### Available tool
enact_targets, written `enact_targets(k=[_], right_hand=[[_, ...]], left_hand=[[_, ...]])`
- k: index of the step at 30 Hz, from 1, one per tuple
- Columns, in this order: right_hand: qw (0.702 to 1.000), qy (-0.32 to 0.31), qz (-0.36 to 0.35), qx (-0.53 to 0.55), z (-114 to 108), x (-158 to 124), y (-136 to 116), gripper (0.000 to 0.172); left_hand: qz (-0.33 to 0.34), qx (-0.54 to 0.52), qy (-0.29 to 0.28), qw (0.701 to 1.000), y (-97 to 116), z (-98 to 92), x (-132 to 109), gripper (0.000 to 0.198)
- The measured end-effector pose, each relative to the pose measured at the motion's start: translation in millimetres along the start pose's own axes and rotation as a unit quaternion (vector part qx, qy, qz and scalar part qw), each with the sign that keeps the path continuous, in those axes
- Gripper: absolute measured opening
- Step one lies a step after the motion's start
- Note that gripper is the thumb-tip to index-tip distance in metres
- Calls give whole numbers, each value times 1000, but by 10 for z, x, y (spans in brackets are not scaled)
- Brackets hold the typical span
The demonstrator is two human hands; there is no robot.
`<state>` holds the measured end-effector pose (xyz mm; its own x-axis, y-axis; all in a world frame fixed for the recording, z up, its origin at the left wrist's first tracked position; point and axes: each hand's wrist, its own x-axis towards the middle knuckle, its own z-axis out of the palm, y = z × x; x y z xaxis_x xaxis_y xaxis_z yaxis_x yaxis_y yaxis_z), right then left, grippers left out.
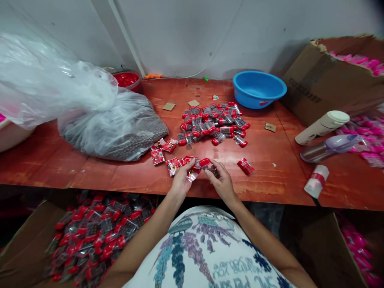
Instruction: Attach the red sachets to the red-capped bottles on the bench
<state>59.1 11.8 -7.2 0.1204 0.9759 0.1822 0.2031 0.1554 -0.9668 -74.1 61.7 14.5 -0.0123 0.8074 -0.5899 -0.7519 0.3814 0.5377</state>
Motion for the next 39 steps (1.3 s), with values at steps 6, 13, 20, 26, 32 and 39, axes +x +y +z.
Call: enact_targets(k=[6, 13, 20, 26, 32, 39], right_hand=[[995, -45, 66, 67, 6, -18, 20, 43], [975, -36, 123, 179, 13, -19, -7, 56], [971, -82, 93, 203, 9, -16, 65, 53], [970, -92, 96, 206, -21, 31, 7, 52], [953, -74, 125, 267, -10, 55, -148, 52], [969, -86, 73, 220, -43, 100, -122, 48]], left_hand=[[68, 45, 10, 997, -6, 17, -31, 20], [132, 82, -12, 988, -27, 11, -61, 27], [170, 88, -21, 981, 66, 97, -86, 28], [217, 117, -23, 969, 145, 210, -159, 30], [245, 177, -50, 952, 235, 305, -239, 31], [277, 186, -57, 941, 261, 331, -239, 33]])
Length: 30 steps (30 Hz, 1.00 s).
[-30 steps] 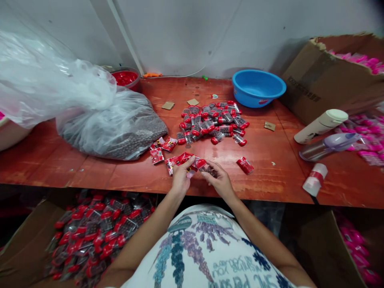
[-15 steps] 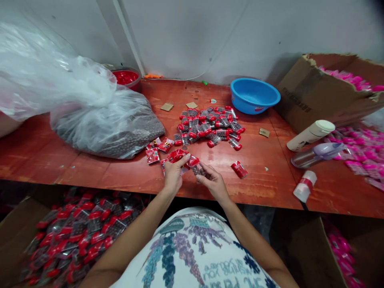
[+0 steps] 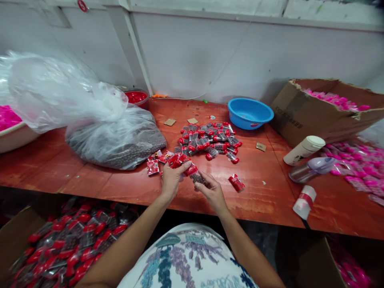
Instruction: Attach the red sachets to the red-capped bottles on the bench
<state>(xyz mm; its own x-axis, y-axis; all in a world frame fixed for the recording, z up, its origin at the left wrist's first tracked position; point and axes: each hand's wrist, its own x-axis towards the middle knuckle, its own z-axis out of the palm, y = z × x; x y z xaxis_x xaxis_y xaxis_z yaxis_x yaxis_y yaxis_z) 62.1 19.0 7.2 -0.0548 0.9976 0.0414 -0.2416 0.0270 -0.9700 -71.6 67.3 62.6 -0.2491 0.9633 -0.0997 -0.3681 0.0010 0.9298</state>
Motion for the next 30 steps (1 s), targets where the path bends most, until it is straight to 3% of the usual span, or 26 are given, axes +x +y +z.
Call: enact_targets(k=[3, 9, 15, 20, 23, 26, 30], right_hand=[[1000, 0, 3, 25, 11, 15, -35, 47], [1000, 17, -19, 12, -22, 50, -41, 40], [994, 24, -78, -78, -80, 74, -66, 38], [998, 5, -14, 54, -118, 114, -129, 40], [994, -35, 21, 99, -111, 112, -204, 48], [992, -53, 17, 115, -58, 97, -293, 51], [991, -38, -2, 132, 42, 129, -323, 47]], left_hand=[[7, 5, -6, 1000, 26, 6, -28, 31], [-10, 63, -92, 994, 157, 19, -113, 24], [-20, 16, -83, 996, 68, 44, -53, 29], [-13, -4, -120, 993, 50, 120, -24, 25], [-23, 19, -102, 994, 161, 161, -39, 24], [21, 59, -77, 995, 323, 199, -82, 26], [54, 73, -99, 991, 482, 237, -99, 29]])
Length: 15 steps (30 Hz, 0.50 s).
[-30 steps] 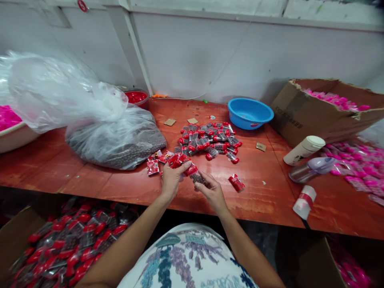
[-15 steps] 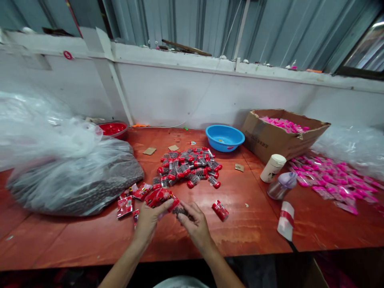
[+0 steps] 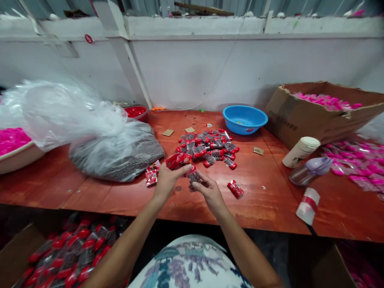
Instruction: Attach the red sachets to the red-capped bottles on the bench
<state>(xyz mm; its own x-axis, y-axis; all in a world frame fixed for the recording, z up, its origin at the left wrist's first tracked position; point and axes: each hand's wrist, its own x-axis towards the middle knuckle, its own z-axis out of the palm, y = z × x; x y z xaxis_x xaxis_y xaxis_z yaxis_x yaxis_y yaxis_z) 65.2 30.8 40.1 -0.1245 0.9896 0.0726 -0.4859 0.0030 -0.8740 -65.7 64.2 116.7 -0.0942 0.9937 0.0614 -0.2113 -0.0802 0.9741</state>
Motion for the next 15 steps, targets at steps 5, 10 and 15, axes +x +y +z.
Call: enact_targets(k=[5, 10, 15], right_hand=[[1000, 3, 19, 19, 90, 75, 51, 52], [999, 27, 14, 23, 169, 74, 31, 51], [999, 49, 5, -16, 218, 40, 52, 47]], left_hand=[[-14, -46, 2, 999, -37, -78, 105, 28], [-70, -97, 23, 993, -158, -164, 199, 32], [-110, -118, 57, 985, -275, -209, 243, 37]])
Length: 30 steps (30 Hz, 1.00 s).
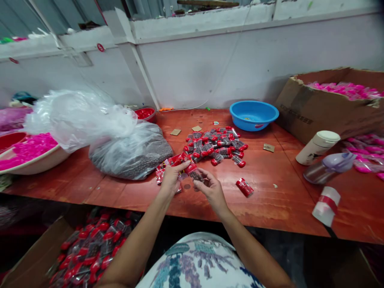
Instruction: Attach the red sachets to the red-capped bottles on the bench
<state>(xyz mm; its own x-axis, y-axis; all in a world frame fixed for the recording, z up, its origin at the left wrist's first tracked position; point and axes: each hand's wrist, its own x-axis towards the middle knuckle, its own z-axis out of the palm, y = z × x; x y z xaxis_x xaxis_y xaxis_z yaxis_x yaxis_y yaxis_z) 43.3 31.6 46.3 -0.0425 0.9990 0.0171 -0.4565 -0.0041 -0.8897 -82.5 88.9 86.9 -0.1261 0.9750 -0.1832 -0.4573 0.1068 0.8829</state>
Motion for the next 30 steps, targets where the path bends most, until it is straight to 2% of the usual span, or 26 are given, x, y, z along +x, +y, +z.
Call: enact_targets(k=[5, 14, 22, 27, 30], right_hand=[[1000, 2, 9, -7, -8, -20, 51, 46], [999, -5, -14, -45, -76, -35, 110, 45], [998, -1, -21, -53, -133, -65, 118, 42], [999, -19, -8, -49, -159, -44, 131, 42], [999, -4, -12, -45, -148, -42, 148, 41]], left_hand=[[4, -8, 13, 1000, -49, -42, 9, 37], [18, -31, -1, 999, -38, -39, -54, 32], [31, -8, -26, 999, -45, -68, -153, 35], [34, 2, -29, 999, -75, -108, -147, 36], [29, 16, -29, 999, -90, -137, -139, 38]])
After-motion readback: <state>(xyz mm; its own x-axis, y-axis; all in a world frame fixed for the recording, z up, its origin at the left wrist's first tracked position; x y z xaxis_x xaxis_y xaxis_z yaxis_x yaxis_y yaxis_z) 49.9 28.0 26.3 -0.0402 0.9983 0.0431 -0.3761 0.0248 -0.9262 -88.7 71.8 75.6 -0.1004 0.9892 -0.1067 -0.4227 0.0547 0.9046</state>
